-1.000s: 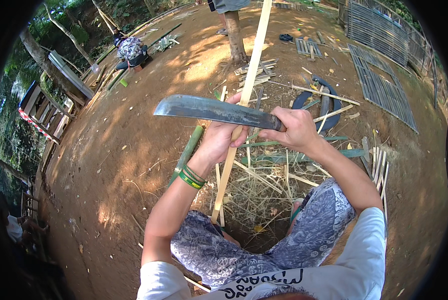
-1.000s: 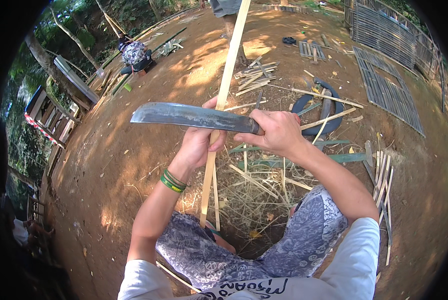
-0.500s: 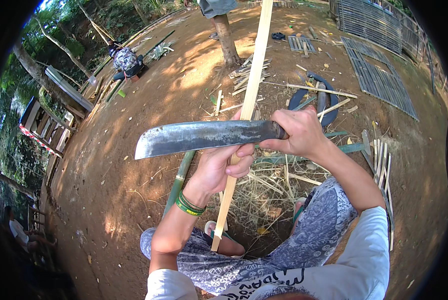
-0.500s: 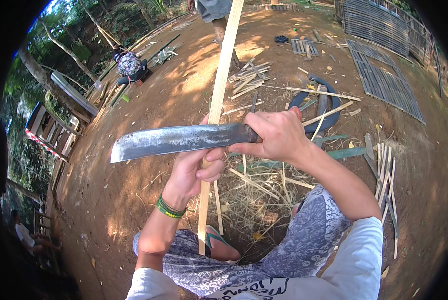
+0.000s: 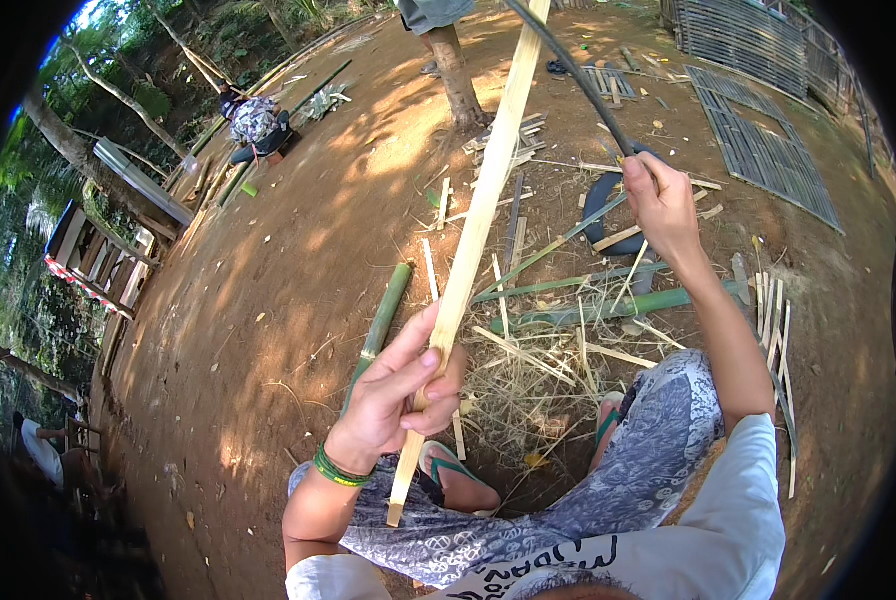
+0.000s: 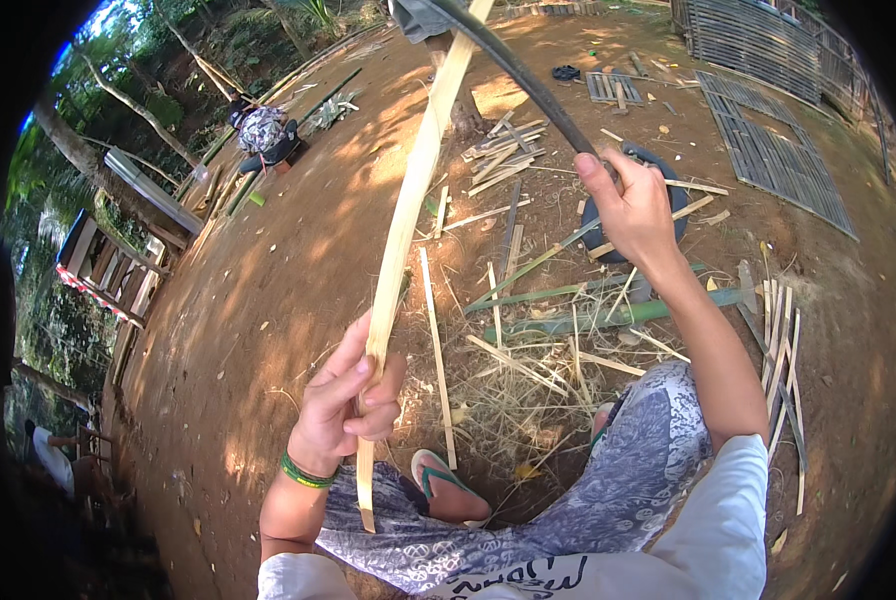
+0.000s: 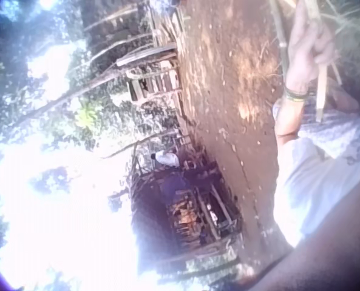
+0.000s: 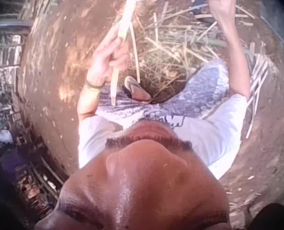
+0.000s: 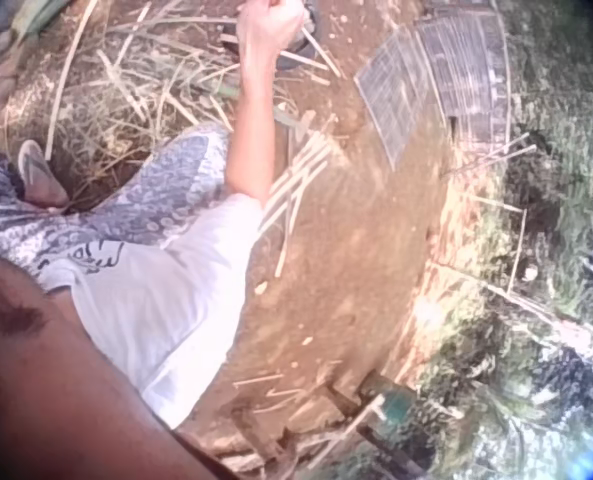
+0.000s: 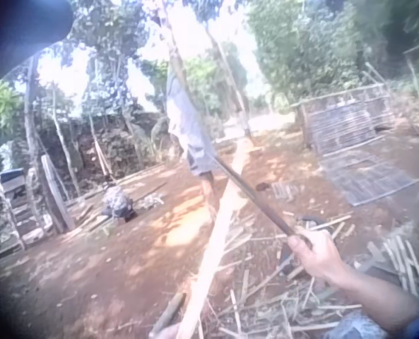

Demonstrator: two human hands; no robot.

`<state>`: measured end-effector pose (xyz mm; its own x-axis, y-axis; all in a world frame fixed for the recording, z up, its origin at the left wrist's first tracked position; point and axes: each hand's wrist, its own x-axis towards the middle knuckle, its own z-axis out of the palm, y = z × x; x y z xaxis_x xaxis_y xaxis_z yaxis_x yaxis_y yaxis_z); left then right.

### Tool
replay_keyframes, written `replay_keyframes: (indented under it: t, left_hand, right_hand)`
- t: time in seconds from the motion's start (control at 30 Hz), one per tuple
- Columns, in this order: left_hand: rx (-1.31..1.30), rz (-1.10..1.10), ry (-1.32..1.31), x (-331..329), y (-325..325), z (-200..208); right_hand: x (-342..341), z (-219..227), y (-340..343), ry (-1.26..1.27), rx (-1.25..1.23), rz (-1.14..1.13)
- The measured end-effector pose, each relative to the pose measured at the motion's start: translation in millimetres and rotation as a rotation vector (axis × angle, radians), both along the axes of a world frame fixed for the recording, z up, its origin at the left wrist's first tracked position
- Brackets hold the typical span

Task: The person sits on the ground and uses a large machete to split a long bamboo pole into thin, flat strips. They hold the bamboo vertically and strike it with the machete to separate the layers, occasionally adjusting their grip and the position of the bamboo.

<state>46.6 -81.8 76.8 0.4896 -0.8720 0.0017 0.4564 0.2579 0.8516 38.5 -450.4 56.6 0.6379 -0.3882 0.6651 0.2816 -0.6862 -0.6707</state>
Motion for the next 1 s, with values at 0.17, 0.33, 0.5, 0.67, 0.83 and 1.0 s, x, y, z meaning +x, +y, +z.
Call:
replay_keyframes:
  t: [0.17, 0.33, 0.5, 0.67, 0.83, 1.0]
  left_hand:
    - [-0.151, 0.025, 0.036, 29.4, -23.7, 8.1]
    - [-0.142, 0.154, -0.041, 43.9, -44.0, 18.5]
    - [-0.186, -0.044, -0.021, 34.0, -50.9, 29.5]
    - [0.124, 0.174, -0.235, 0.9, -56.4, 51.4]
    - [0.187, -0.077, -0.437, 8.5, -25.5, 50.7]
    - [0.176, -0.152, -0.380, -13.9, -6.6, 50.3]
  right_hand:
    - [-6.8, -0.2, 25.6, 0.041, 0.243, 0.314]
    - [-13.9, 12.9, 64.9, 0.041, 0.075, 0.356]
    - [-16.7, 15.7, 76.8, -0.089, -0.318, 0.330]
    - [-25.5, 14.9, 89.2, -0.056, -0.470, 0.243]
    - [-33.9, 25.6, 91.7, -0.074, -0.508, 0.254]
    - [-28.9, 29.3, 80.6, -0.089, -0.301, 0.271]
